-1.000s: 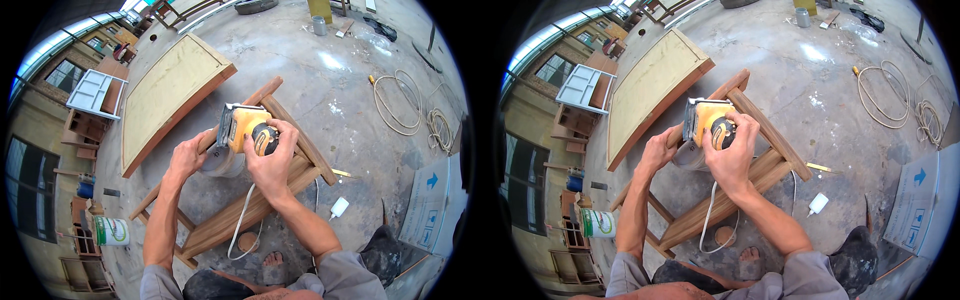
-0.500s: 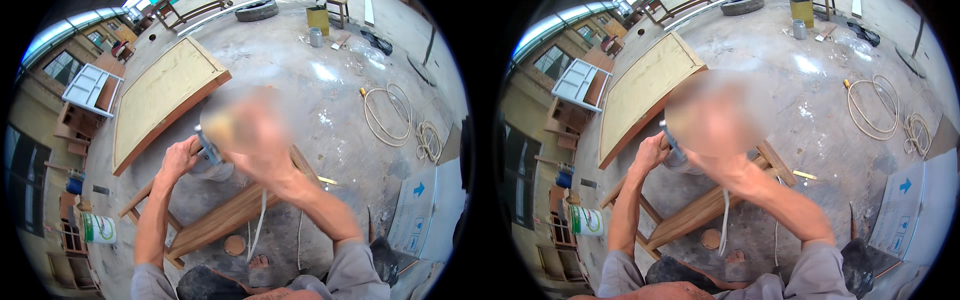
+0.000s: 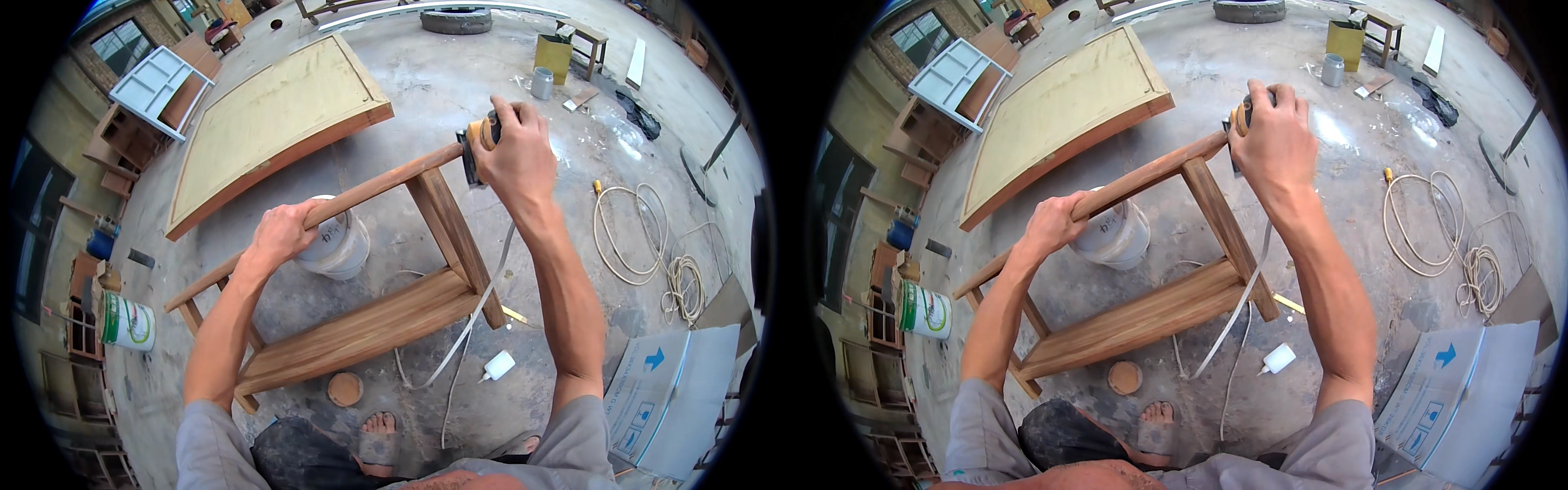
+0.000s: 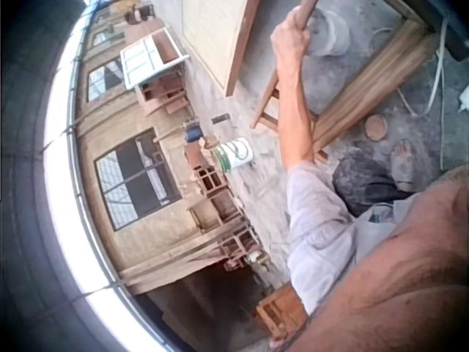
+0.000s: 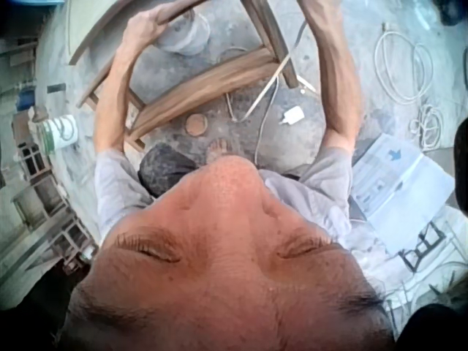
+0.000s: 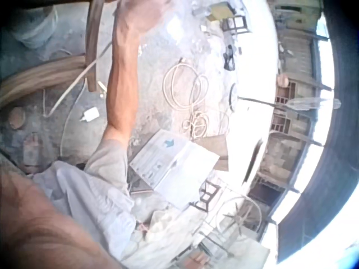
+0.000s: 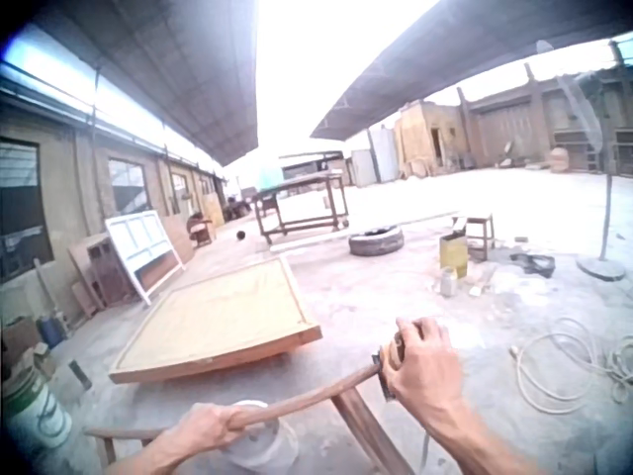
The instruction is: The person sands a wooden chair frame with an electric sander, applies glue to joints, and attaches a wooden seat panel. They then sand the attached seat and apply glue to its edges.
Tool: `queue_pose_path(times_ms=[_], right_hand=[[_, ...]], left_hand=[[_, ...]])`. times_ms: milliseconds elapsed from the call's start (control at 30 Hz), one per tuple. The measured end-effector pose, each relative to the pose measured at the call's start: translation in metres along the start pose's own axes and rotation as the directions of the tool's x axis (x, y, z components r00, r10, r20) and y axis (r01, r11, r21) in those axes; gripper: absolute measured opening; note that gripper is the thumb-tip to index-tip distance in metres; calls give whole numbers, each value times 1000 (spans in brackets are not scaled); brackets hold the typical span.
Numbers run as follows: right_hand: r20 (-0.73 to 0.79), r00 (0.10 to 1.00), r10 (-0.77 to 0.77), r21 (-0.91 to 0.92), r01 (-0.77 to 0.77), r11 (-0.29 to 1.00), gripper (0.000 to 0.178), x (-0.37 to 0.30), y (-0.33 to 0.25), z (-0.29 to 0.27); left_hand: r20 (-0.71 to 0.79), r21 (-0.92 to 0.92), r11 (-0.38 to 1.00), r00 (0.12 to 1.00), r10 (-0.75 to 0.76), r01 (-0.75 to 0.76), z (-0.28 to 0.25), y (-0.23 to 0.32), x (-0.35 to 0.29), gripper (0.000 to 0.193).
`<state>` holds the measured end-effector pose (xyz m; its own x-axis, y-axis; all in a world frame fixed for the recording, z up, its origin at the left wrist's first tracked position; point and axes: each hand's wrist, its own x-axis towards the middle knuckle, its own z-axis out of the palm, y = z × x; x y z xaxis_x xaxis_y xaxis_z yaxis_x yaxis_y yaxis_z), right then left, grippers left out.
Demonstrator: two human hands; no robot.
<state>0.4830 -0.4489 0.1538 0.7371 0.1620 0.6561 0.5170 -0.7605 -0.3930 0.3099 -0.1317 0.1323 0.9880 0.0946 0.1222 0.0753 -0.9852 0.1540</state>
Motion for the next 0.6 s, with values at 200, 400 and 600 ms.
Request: queue_pose_path(times_ms=[200,400,600], right_hand=[[-114,993,-6,-30,2,1000,60,-9,30,-3],[-140,988,-59,95,73,993,56,22,7,-25],[15,996,-86,118,84,990,57,20,-5,-9]], left_hand=[[-25,6,1000,1000,6,-6,2,8,3,45],[-75,-28,999,996,38,-41,1,1,-4,43],[-79,-9,997,994,70,-71,8,-4,1,42]])
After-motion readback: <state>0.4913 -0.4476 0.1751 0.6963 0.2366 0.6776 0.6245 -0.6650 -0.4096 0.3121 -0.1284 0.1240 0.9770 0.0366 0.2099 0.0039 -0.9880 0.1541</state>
